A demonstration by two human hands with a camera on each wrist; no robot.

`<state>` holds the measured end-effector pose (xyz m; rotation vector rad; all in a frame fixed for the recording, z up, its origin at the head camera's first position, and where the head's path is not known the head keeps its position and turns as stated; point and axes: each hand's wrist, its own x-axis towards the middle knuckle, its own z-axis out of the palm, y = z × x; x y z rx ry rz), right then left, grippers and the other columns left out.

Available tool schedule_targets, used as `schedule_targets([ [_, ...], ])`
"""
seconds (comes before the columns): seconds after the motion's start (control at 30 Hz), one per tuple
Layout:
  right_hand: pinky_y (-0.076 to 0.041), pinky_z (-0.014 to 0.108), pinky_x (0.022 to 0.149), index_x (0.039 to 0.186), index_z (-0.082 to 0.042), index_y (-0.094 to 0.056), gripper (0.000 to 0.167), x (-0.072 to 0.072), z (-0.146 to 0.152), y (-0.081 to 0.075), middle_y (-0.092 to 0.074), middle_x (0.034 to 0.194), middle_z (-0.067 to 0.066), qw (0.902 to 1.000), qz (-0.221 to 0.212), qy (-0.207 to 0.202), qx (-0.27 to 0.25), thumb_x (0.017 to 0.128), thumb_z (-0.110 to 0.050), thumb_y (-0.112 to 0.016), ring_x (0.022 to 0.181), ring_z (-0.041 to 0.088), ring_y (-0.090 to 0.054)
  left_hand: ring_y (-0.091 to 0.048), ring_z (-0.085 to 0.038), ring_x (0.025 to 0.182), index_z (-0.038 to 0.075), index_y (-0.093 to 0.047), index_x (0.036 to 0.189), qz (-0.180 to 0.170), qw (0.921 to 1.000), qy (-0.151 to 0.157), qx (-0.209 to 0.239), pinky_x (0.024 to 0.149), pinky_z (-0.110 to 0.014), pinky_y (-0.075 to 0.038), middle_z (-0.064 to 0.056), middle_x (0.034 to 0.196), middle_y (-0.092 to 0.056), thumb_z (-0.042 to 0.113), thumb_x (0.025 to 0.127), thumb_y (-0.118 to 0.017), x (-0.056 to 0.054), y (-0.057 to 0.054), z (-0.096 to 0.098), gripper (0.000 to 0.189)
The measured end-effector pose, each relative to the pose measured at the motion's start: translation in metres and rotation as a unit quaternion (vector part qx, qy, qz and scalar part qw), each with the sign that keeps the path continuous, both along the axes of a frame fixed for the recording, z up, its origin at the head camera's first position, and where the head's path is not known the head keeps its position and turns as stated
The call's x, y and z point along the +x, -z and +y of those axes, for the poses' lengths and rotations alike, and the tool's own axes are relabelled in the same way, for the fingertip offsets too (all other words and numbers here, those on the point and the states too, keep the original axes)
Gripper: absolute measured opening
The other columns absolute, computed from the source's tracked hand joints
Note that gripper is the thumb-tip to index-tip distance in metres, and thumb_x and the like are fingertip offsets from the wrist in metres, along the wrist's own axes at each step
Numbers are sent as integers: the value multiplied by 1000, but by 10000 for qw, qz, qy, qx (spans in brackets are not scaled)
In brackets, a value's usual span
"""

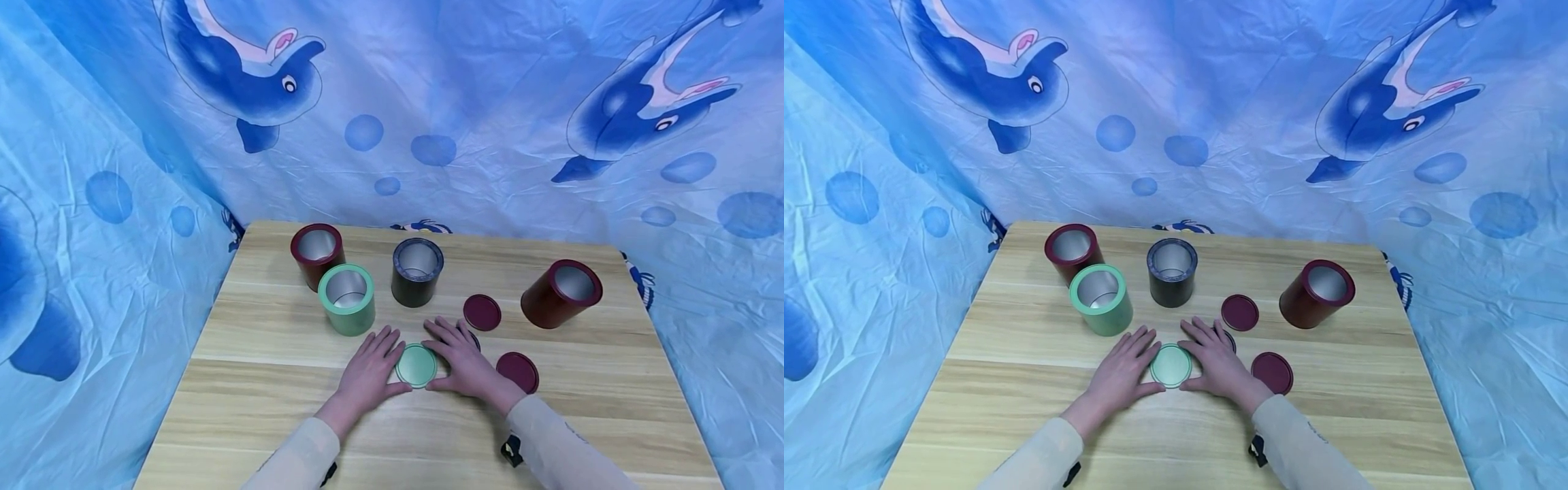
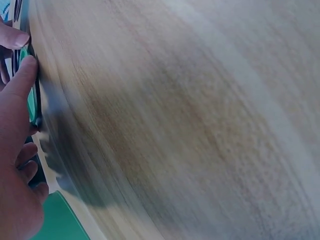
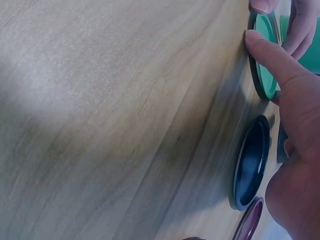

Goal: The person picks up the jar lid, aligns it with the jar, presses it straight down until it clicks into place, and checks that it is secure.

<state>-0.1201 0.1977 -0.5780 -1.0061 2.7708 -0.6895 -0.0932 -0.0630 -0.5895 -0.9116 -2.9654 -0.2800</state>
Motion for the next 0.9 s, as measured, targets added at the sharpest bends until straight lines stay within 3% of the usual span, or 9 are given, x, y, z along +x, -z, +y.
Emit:
schedule_targets([
  [0.17, -18, 77, 123, 142, -9, -69, 82, 1, 2, -5, -43, 168, 17, 9998, 93, -42, -184, 75, -48, -97, 159, 43, -30, -40, -34, 156, 9, -61, 151, -98, 9999, -5, 114, 127, -51, -33, -15, 162, -51, 71, 89, -73, 2, -8, 0, 89],
  [0.43, -14, 77, 123, 146, -7, -66, 87, 5, 8, -25, -47, 164, 18, 9991, 246, -114, -337, 75, -47, -97, 159, 42, -30, -36, -33, 158, 12, -58, 155, -249, 9989, -82, 401, 129, -50, -29, -15, 165, -47, 70, 89, -74, 7, -30, -1, 89],
  [0.7, -11, 73, 126, 146, -11, -66, 87, 12, 15, -50, -42, 169, 13, 9984, 338, -92, -441, 74, -48, -98, 160, 41, -29, -39, -36, 156, 14, -59, 154, 64, 9974, -56, 718, 126, -55, -33, -16, 164, -48, 70, 87, -77, 15, -54, 1, 89],
  [0.9, -11, 73, 126, 145, -12, -67, 86, 17, 17, -62, -43, 168, 12, 9973, 458, -134, -553, 72, -46, -99, 160, 40, -29, -40, -36, 155, 17, -60, 154, 282, 9977, -40, 621, 128, -54, -30, -16, 163, -49, 73, 87, -74, 22, -70, 0, 89],
])
